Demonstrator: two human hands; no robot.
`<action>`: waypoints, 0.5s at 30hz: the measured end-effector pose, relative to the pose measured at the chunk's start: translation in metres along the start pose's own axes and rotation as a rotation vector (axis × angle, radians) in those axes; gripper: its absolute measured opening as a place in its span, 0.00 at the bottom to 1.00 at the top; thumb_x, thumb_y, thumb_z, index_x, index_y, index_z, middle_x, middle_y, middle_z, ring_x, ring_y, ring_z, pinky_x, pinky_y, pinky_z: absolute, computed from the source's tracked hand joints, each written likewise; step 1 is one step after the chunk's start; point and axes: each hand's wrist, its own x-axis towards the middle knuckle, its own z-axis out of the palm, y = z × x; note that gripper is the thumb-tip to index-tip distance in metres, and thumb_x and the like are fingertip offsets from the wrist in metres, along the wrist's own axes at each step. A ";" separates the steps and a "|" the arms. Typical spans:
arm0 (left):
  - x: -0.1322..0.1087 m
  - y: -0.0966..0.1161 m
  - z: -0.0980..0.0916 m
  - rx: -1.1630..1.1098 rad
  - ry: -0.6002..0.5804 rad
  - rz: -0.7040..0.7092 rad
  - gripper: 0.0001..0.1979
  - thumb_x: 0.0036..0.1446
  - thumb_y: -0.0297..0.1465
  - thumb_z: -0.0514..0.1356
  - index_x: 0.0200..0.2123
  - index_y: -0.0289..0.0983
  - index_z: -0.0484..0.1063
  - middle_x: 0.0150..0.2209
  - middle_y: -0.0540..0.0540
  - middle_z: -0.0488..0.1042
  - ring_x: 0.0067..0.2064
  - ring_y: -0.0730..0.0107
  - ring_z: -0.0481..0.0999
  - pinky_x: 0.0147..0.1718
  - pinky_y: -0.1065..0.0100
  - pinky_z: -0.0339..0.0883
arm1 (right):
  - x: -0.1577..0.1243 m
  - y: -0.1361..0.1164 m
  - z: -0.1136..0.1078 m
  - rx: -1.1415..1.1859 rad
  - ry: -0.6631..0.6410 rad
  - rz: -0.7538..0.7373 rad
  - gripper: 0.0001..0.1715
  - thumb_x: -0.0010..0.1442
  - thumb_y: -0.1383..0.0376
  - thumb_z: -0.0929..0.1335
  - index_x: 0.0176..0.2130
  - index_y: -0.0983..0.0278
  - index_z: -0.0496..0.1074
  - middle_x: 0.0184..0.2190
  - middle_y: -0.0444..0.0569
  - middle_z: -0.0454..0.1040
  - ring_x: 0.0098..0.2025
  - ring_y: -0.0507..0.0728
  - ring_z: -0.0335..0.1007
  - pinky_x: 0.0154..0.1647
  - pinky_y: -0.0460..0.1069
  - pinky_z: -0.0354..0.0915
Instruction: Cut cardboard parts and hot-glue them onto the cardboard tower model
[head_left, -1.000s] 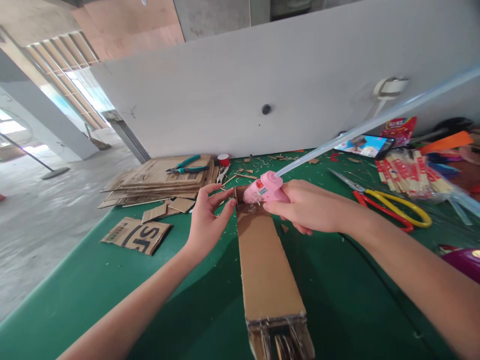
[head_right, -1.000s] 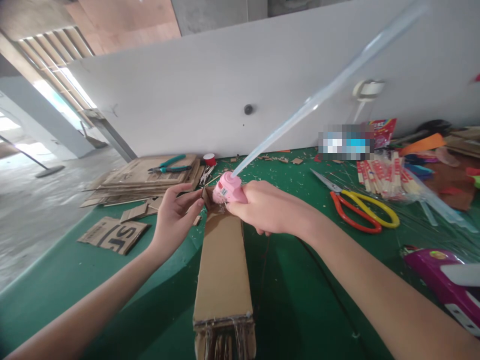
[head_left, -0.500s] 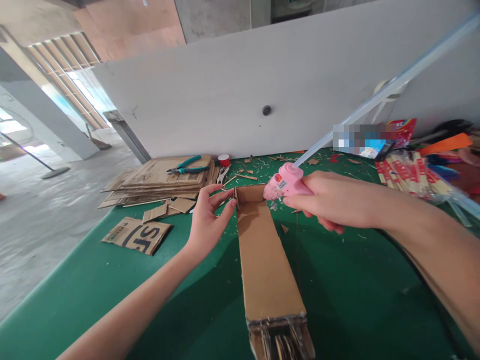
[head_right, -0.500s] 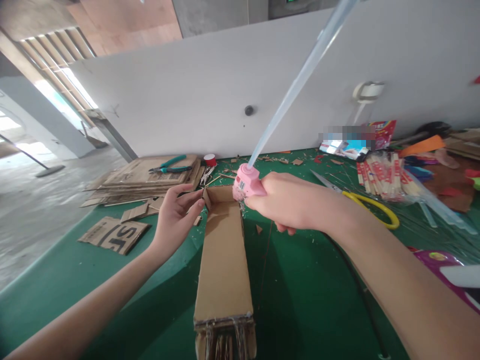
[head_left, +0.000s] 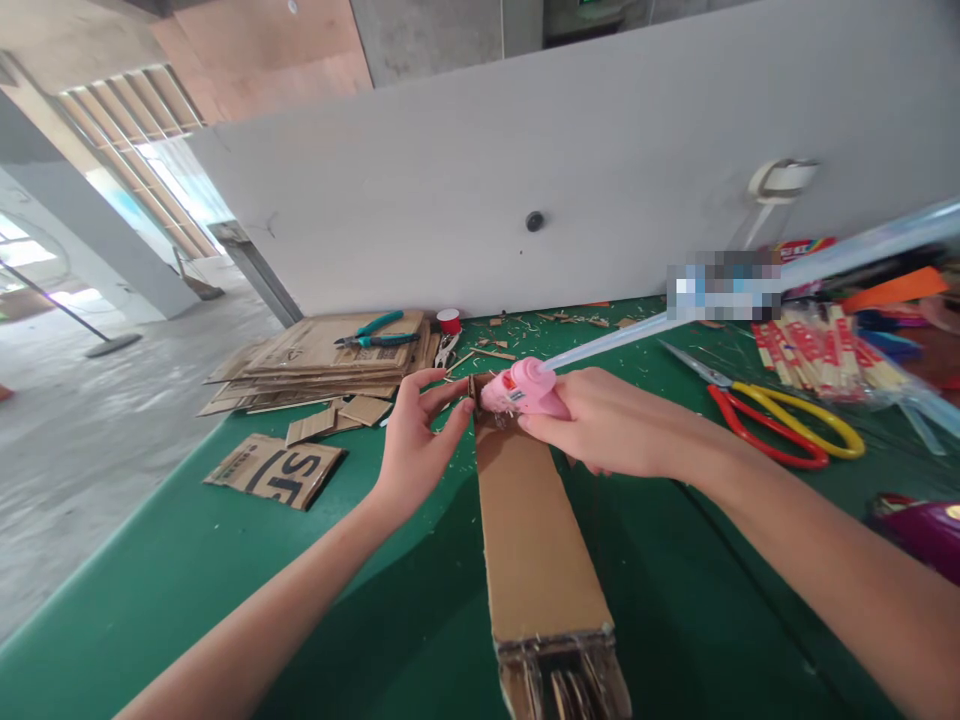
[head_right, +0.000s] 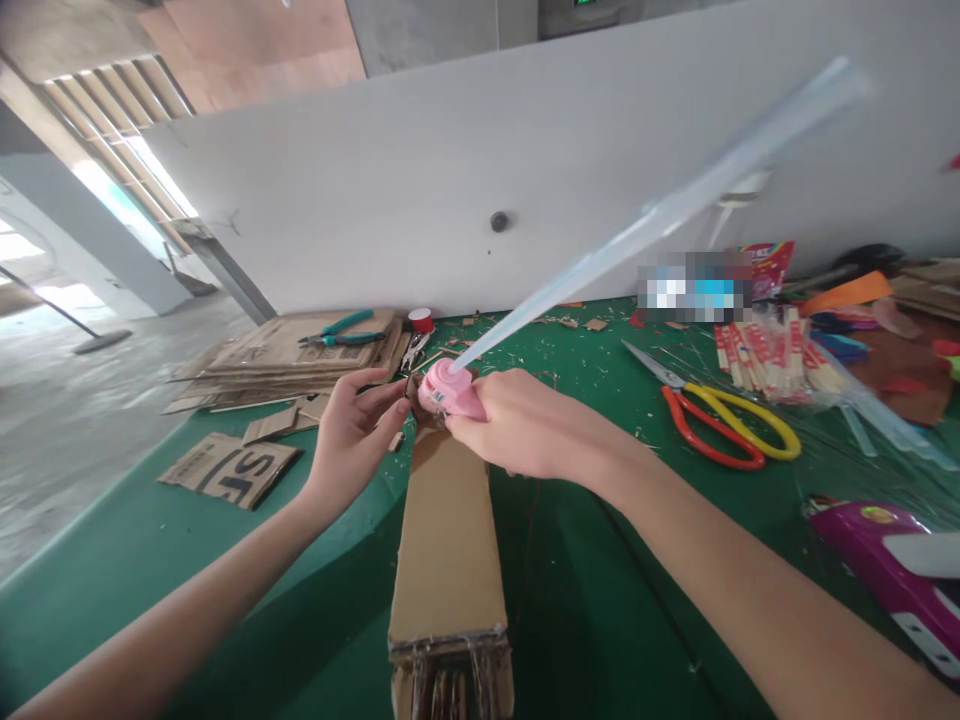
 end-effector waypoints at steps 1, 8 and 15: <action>0.000 0.000 0.000 -0.001 0.000 -0.001 0.20 0.52 0.33 0.63 0.46 0.39 0.60 0.44 0.40 0.76 0.49 0.60 0.75 0.48 0.56 0.69 | 0.000 0.000 0.000 0.006 -0.002 0.014 0.20 0.62 0.53 0.56 0.28 0.63 0.63 0.19 0.44 0.70 0.17 0.49 0.63 0.17 0.45 0.53; 0.000 0.000 0.000 0.001 0.002 -0.004 0.20 0.52 0.34 0.63 0.46 0.39 0.60 0.44 0.41 0.76 0.49 0.61 0.75 0.48 0.58 0.69 | -0.011 -0.006 -0.012 -0.055 0.022 0.123 0.20 0.61 0.52 0.58 0.26 0.62 0.64 0.14 0.44 0.67 0.15 0.50 0.61 0.17 0.47 0.53; 0.000 0.000 0.000 0.011 -0.007 0.002 0.19 0.53 0.34 0.62 0.46 0.39 0.60 0.43 0.41 0.76 0.50 0.62 0.74 0.48 0.59 0.68 | -0.021 -0.019 -0.026 -0.132 0.012 0.271 0.19 0.58 0.51 0.59 0.25 0.61 0.62 0.13 0.44 0.65 0.14 0.52 0.60 0.17 0.47 0.52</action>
